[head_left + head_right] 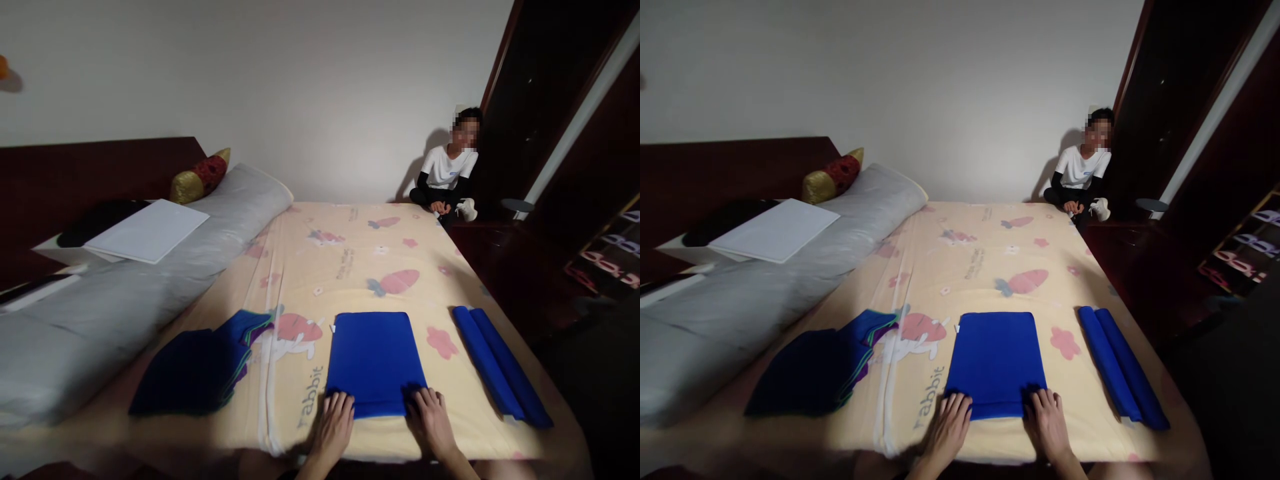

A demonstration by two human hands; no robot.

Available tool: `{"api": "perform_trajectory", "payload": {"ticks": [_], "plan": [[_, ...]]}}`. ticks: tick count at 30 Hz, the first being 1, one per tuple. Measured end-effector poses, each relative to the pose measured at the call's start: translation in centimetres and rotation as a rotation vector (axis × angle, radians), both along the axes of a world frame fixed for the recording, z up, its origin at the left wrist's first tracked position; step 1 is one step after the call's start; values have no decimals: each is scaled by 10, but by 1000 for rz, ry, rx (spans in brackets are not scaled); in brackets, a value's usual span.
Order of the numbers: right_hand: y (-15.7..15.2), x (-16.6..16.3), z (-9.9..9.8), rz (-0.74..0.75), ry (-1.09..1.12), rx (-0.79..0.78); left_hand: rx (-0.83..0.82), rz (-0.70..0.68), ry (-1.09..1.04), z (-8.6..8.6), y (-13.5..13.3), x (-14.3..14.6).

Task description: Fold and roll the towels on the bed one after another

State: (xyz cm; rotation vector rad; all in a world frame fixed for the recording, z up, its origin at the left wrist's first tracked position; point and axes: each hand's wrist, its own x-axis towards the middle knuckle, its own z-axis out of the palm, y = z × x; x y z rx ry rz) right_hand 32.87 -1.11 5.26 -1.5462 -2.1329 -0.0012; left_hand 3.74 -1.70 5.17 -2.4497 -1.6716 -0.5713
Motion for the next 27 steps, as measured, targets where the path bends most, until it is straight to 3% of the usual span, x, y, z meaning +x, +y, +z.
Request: {"api": "perform_trajectory", "payload": {"ticks": [2, 4, 8, 11, 15, 17, 19, 24, 27], "plan": [[-2, -17, -3, -42, 10, 37, -21, 42, -45, 2, -1, 16], [-7, -40, -6, 17, 58, 21, -53, 22, -104, 2, -3, 36], [-15, -68, -9, 149, 171, -70, -47, -183, -110, 2, -4, 54], [-14, -44, -10, 127, 195, -75, -40, -203, -14, 6, 0, 28], [-14, 13, -13, 34, 184, -63, 16, -63, 66, 11, 2, -24], [-17, 22, -15, -6, 178, -63, 69, 21, 73, 10, 1, -32], [-20, 11, -14, 9, 183, -49, 105, 17, 80, 8, -2, -21], [-23, -54, -4, 241, 202, -66, 94, -290, 40, 7, -11, 35], [-18, -49, -6, 258, 153, -94, 25, -253, 78, 12, -11, 33]]}}
